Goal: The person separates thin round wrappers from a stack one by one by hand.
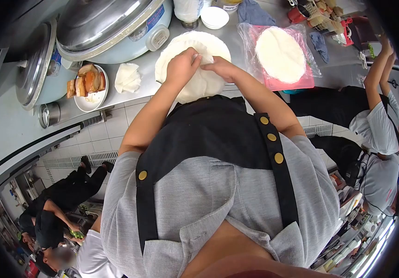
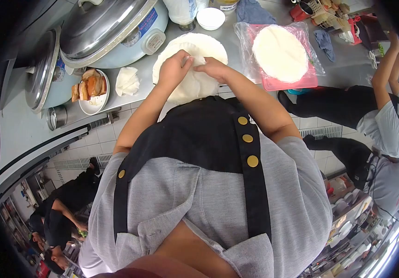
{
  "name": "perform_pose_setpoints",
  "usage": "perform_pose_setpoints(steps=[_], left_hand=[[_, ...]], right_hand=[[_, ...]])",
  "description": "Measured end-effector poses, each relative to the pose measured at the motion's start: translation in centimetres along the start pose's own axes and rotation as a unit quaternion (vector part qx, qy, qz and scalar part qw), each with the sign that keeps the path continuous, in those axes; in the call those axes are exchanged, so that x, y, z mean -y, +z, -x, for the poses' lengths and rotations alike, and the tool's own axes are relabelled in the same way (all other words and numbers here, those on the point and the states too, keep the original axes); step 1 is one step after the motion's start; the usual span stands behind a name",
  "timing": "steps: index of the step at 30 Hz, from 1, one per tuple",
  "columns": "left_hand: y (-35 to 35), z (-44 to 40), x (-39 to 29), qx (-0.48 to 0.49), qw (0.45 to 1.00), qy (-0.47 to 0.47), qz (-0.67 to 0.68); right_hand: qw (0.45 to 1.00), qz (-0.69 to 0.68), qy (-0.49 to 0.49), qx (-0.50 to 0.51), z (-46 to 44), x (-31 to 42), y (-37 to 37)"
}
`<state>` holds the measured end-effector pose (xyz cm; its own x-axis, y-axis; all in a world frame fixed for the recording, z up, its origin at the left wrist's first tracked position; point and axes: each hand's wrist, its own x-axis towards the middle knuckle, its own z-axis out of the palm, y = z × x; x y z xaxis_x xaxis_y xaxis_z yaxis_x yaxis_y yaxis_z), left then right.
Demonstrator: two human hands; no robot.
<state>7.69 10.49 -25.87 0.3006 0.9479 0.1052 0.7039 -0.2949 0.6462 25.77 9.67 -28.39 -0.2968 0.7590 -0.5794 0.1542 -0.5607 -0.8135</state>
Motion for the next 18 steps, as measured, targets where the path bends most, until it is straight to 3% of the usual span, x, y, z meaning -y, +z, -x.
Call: perform_pose_setpoints(steps=[2, 5, 9, 11, 12, 14, 15, 18], left_hand=[[-2.5, -0.1, -1.6, 0.007, 0.999, -0.015, -0.033], [-6.2, 0.1, -4.0, -0.093, 0.988, 0.091, -0.077], [-6.5, 0.4, -4.8, -0.047, 0.984, 0.156, -0.065], [-4.2, 0.2, -3.1, 0.074, 0.993, 0.091, -0.03], [-2.9, 0.3, -2.1, 0.079, 0.992, 0.095, -0.029], [-0.1, 0.6, -0.1, 0.136, 0.984, 0.107, -0.036], [0.8, 0.7, 0.2, 0.147, 0.982, 0.107, -0.048], [1.9, 0.9, 0.2, 0.129, 0.977, 0.15, -0.081]], right_hand=[[0.996, -0.08, 0.003, 0.03, 0.4, 1.1, 1.5], [0.941, -0.298, -0.045, 0.156, 1.5, 1.8, 3.1], [0.881, -0.423, -0.081, 0.197, 3.4, 0.3, 4.8], [0.91, -0.387, -0.03, 0.148, 4.0, -0.2, 4.3], [0.933, -0.345, 0.024, 0.101, 4.3, -0.5, 3.9], [0.956, -0.288, 0.043, 0.045, 2.0, -4.2, 2.6], [0.972, -0.224, 0.064, -0.006, 1.1, -6.0, 2.2], [0.978, -0.201, 0.033, -0.043, 0.8, -7.7, 1.9]])
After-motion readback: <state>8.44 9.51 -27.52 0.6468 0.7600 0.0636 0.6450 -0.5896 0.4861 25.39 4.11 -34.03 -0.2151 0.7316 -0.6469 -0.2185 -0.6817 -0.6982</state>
